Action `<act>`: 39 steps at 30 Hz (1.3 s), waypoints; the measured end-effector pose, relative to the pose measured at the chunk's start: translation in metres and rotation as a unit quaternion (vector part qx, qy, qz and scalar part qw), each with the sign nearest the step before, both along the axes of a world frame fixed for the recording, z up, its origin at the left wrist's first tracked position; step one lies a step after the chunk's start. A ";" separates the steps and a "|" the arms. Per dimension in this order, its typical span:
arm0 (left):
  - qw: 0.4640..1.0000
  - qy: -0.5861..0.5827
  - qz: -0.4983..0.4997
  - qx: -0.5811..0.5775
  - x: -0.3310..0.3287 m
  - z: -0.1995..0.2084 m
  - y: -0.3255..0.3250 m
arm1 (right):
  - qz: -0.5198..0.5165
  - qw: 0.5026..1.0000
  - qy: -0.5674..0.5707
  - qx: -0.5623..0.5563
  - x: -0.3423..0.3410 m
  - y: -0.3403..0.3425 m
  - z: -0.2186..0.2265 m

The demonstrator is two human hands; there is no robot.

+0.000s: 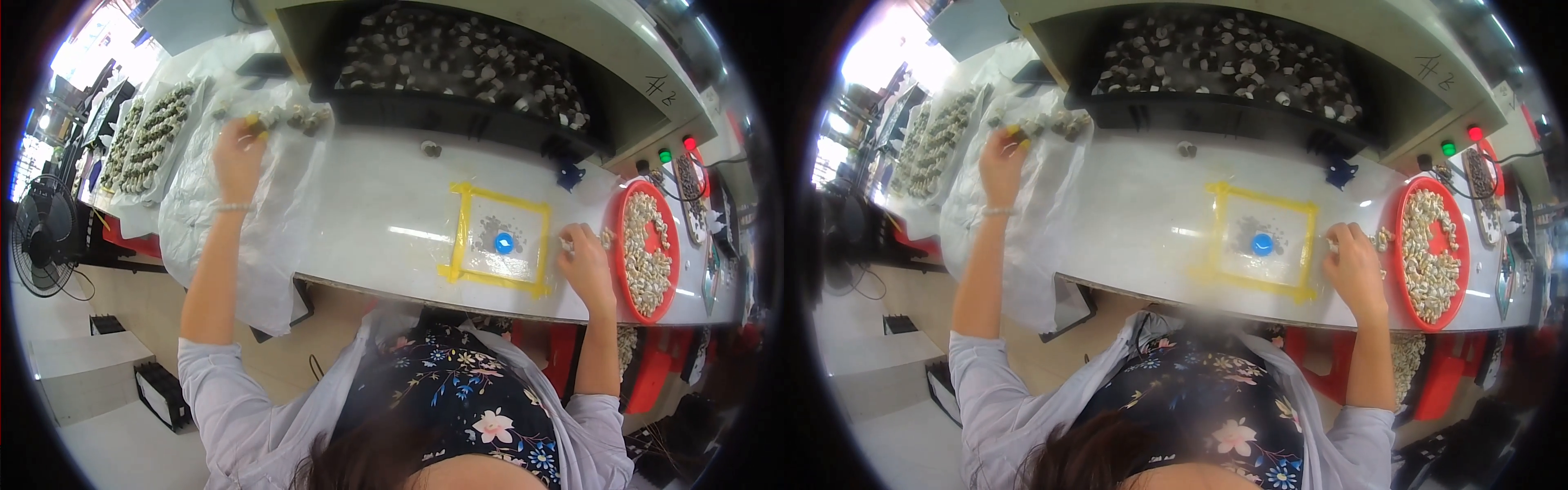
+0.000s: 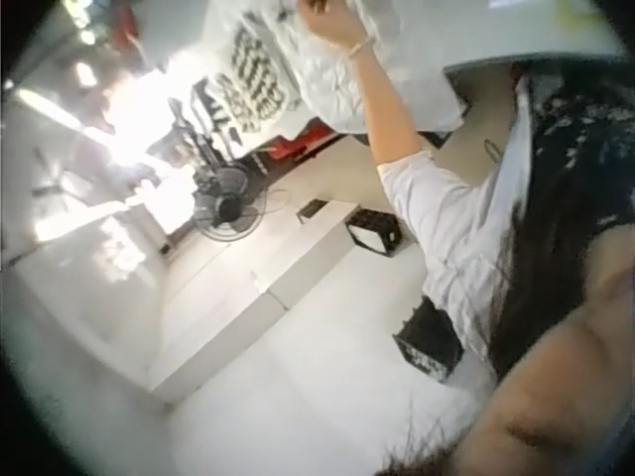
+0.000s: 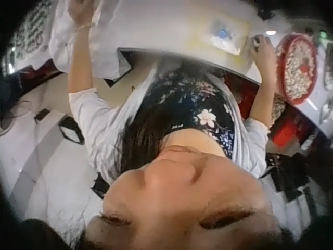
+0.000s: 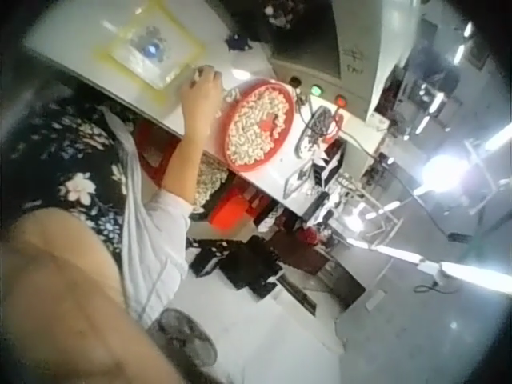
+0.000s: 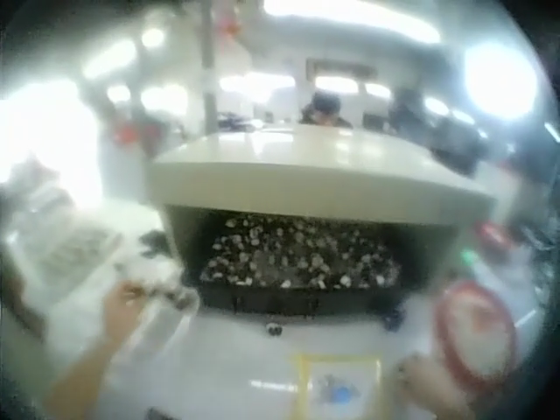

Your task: The person assembles small plastic components by hand, placing white caps onto gray housings at a workbench.

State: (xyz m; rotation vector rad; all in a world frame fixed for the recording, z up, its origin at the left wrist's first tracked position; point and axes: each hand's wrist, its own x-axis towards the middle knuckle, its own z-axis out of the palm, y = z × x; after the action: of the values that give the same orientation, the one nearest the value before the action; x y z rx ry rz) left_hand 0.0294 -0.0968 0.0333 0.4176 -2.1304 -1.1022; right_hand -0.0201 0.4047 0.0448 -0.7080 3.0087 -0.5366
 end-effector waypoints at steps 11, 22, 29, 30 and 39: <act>0.935 -0.050 -0.006 -0.352 -0.028 -0.008 0.002 | -0.045 0.995 -0.048 -0.069 0.003 -0.001 0.006; 0.919 -0.075 -0.300 -0.247 -0.042 -0.004 0.147 | 0.000 0.926 -0.111 -0.361 0.025 -0.002 -0.031; 0.897 -0.067 -0.280 -0.334 -0.080 -0.040 0.167 | 0.032 0.985 0.029 -0.165 0.028 0.006 -0.027; 0.900 -0.103 -0.278 -0.318 -0.079 -0.034 0.166 | 0.062 0.985 0.043 -0.154 0.027 0.006 -0.025; 0.815 -0.179 -0.324 0.446 0.003 -0.002 0.198 | 0.097 0.987 0.067 -0.112 0.016 -0.007 -0.018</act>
State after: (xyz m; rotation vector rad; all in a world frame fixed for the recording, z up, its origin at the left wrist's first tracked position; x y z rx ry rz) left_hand 0.0324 0.1007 0.0308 0.3136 -1.9583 -2.6249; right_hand -0.0043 0.3980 0.0272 -1.0770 2.9801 -0.8585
